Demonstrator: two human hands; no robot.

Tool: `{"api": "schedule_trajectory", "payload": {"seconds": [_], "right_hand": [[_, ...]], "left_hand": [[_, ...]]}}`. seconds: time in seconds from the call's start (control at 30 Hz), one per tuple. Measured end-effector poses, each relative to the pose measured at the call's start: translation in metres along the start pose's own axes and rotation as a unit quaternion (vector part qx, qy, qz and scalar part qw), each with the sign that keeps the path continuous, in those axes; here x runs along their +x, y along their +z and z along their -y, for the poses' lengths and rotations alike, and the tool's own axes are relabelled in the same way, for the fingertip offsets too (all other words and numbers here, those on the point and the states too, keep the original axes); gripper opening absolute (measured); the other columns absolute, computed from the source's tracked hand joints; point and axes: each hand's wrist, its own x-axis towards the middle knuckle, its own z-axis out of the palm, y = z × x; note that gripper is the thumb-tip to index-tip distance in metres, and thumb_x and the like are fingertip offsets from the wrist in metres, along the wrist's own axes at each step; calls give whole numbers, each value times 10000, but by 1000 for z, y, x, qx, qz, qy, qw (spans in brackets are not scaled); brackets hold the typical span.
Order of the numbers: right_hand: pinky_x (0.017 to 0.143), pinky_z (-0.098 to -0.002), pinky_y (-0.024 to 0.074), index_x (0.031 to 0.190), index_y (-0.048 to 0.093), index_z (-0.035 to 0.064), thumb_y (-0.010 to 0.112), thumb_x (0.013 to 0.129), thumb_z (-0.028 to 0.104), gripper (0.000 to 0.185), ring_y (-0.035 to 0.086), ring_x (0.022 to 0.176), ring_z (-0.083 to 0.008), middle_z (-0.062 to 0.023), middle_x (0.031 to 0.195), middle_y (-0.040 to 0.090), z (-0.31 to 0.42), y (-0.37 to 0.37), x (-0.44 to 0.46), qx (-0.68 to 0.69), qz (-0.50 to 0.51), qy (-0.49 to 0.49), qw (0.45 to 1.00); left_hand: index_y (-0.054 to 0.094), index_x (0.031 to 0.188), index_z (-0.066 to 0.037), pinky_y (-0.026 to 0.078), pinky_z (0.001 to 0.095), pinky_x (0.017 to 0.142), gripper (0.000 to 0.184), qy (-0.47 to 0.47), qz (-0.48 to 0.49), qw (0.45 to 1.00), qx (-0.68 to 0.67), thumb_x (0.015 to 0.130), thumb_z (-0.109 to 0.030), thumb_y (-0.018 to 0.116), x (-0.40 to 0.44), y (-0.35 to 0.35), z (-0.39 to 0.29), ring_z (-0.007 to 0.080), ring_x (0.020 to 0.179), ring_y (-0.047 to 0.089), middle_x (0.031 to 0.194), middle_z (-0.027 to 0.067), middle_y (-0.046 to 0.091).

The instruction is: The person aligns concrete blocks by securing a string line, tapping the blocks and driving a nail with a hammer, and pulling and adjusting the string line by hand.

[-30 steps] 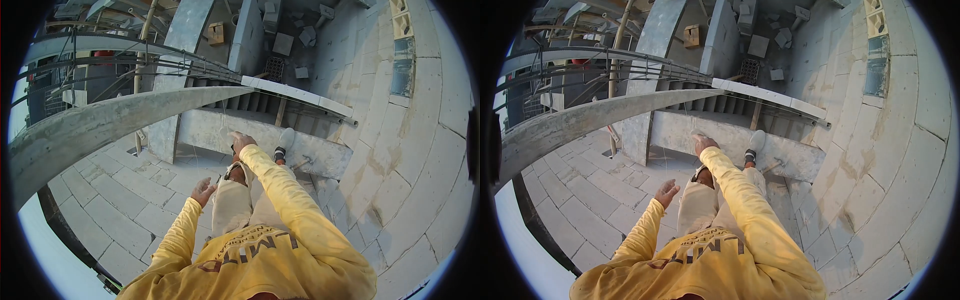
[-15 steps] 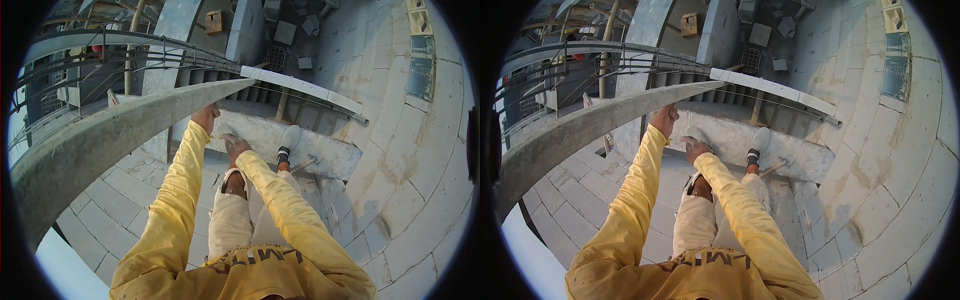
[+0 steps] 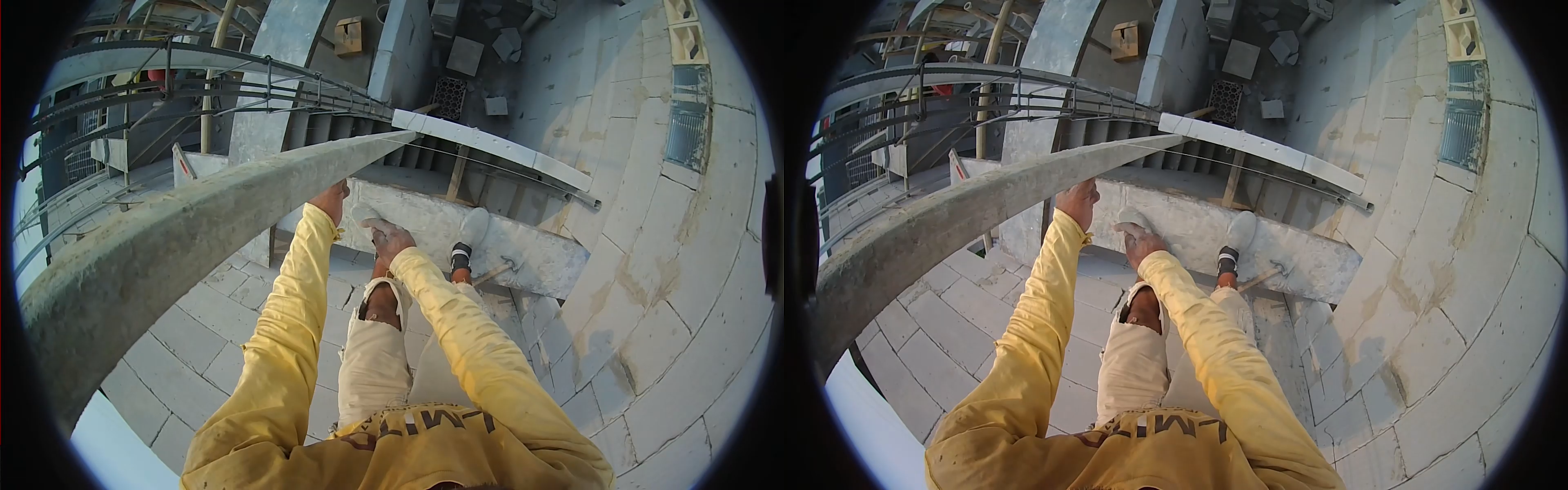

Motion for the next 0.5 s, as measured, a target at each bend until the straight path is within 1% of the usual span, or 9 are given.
{"api": "schedule_trajectory", "payload": {"seconds": [0.07, 0.1, 0.17, 0.2, 0.3, 0.33, 0.4, 0.5], "right_hand": [[908, -400, 492, 1183, 648, 183, 473, 937, 152, 303, 640, 1006, -349, -166, 1091, 681, -1, 2, 0, -1, 10, 14, 1000], [908, -398, 492, 1185, 647, 180, 472, 937, 151, 305, 640, 1006, -348, -163, 1095, 681, -2, 3, -1, -1, 14, 21, 1000], [902, -398, 494, 1184, 648, 177, 474, 937, 155, 303, 641, 1000, -350, -170, 1087, 681, 0, 3, -2, 8, -2, 3, 1000], [900, -398, 495, 1183, 648, 176, 475, 937, 157, 302, 641, 997, -352, -174, 1083, 681, 1, 3, -2, 12, -11, -6, 1000], [888, -398, 496, 1178, 651, 175, 479, 939, 162, 294, 642, 983, -359, -188, 1059, 680, 7, -3, -1, 9, 6, 28, 1000], [883, -397, 497, 1176, 652, 176, 480, 940, 163, 292, 643, 976, -359, -190, 1051, 680, 6, -3, -1, 11, 3, 28, 1000], [873, -395, 497, 1172, 654, 177, 481, 942, 165, 288, 644, 961, -360, -193, 1034, 680, 3, 0, 0, 15, -3, 27, 1000], [863, -390, 496, 1170, 654, 180, 479, 945, 161, 285, 646, 945, -350, -186, 1030, 682, -1, 2, 1, 7, -13, 10, 1000]], "left_hand": [[570, 1120, -46, 371, 249, 545, 195, 10, -25, 1000, 9, 1025, -131, 423, -3, -3, -15, 104, 580, 369, 741, 11, 428], [563, 1088, -44, 369, 249, 541, 179, -15, -25, 998, -49, 1026, -150, 433, -2, -3, -16, 102, 573, 367, 734, 9, 426], [549, 1024, -41, 363, 250, 532, 176, -63, -27, 984, -165, 1029, -187, 451, 2, -3, -16, 98, 559, 362, 720, 5, 423], [537, 991, -46, 358, 250, 528, 183, -68, -42, 979, -185, 1027, -209, 461, 3, 0, -11, 96, 559, 365, 713, 3, 421], [507, 910, -60, 345, 249, 520, 232, -95, -77, 961, -247, 1022, -263, 488, 5, 6, -4, 91, 558, 370, 693, -3, 414], [501, 894, -66, 342, 248, 519, 244, -112, -83, 953, -270, 1020, -274, 495, 7, 2, -18, 90, 557, 372, 687, -4, 412], [499, 888, -67, 341, 247, 521, 247, -115, -83, 950, -278, 1018, -277, 497, 6, 0, -23, 89, 560, 375, 686, -3, 413], [511, 914, -53, 348, 247, 529, 225, -74, -68, 971, -218, 1022, -249, 485, 1, 3, -6, 90, 572, 381, 700, 3, 420]]}}
